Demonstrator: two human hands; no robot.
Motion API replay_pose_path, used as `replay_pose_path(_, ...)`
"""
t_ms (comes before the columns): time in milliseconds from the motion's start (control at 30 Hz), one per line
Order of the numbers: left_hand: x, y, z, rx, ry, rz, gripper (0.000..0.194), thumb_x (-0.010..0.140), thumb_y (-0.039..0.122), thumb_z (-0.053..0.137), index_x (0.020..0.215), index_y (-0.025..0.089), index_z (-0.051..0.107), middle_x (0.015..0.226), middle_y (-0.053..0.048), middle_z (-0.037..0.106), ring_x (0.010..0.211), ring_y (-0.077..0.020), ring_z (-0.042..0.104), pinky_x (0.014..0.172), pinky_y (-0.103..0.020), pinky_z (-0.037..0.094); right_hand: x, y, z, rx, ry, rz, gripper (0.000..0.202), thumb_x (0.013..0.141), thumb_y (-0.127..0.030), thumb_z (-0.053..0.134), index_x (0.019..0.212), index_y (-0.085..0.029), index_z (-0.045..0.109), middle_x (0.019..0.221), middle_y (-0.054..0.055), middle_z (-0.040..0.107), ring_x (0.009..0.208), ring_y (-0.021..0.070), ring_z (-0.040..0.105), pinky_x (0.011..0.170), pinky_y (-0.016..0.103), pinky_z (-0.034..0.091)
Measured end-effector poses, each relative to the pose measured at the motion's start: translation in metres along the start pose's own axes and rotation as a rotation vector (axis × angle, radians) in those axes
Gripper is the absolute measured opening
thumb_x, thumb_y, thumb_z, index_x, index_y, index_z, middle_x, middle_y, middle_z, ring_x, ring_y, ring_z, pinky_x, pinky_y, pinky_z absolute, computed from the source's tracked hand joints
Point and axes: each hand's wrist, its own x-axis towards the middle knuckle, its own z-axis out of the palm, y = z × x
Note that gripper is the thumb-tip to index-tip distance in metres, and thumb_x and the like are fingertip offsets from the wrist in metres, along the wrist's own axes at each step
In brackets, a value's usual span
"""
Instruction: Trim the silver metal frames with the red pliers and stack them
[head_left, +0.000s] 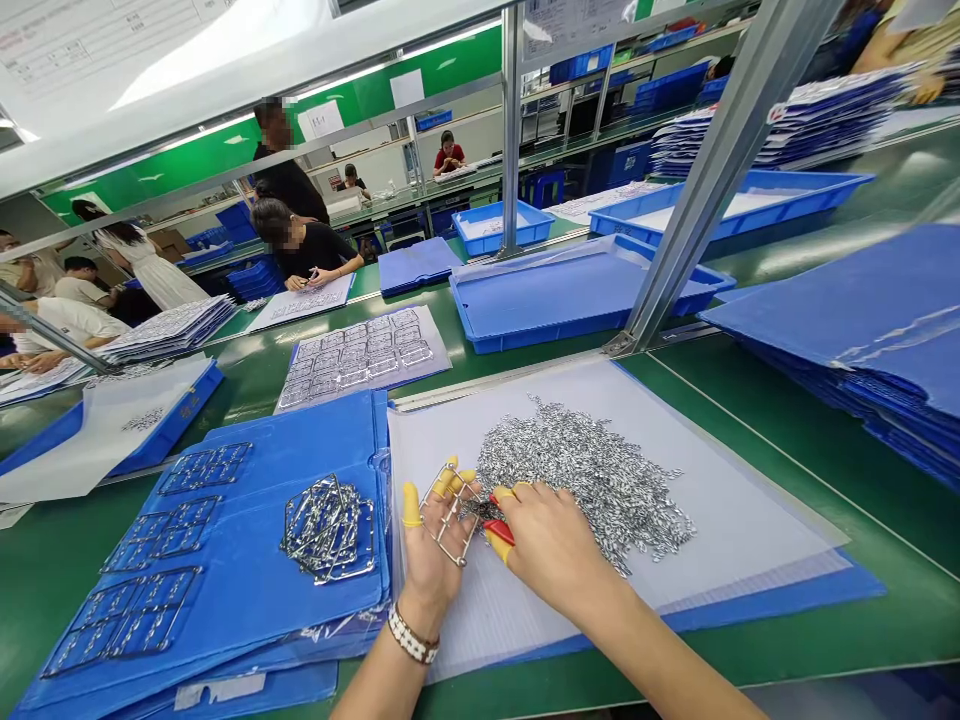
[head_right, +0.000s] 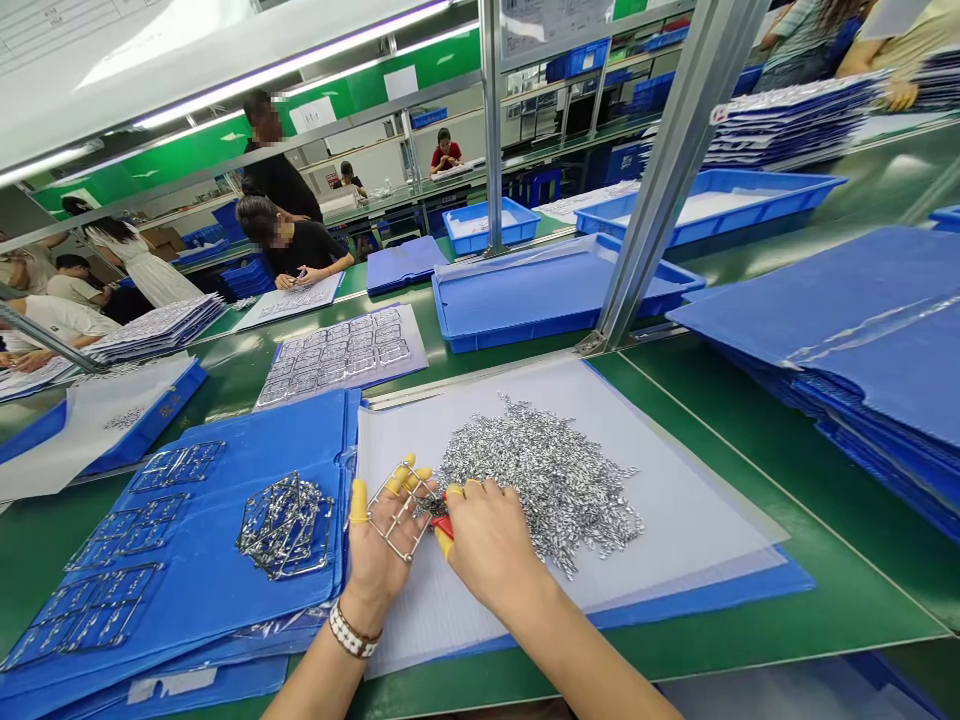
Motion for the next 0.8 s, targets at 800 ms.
replay_pose_path(800,-0.009,0.03,0.006,1.308,-0.429,0.494,0.064,0.091,0.06,0.023,0.13,0.019,0.052,0.1,-0.01,0.061,0.091,-0.0219,0.054,0.085,-0.037,0.043,-0.002,0.072,0.057,0.31,0.527,-0.151,0.046,0.083,-0.055,0.046,0.117,-0.025,0.056,0.098,0.005,0.068,0.083,0.0246,0.066,0.069,0.037,0.052)
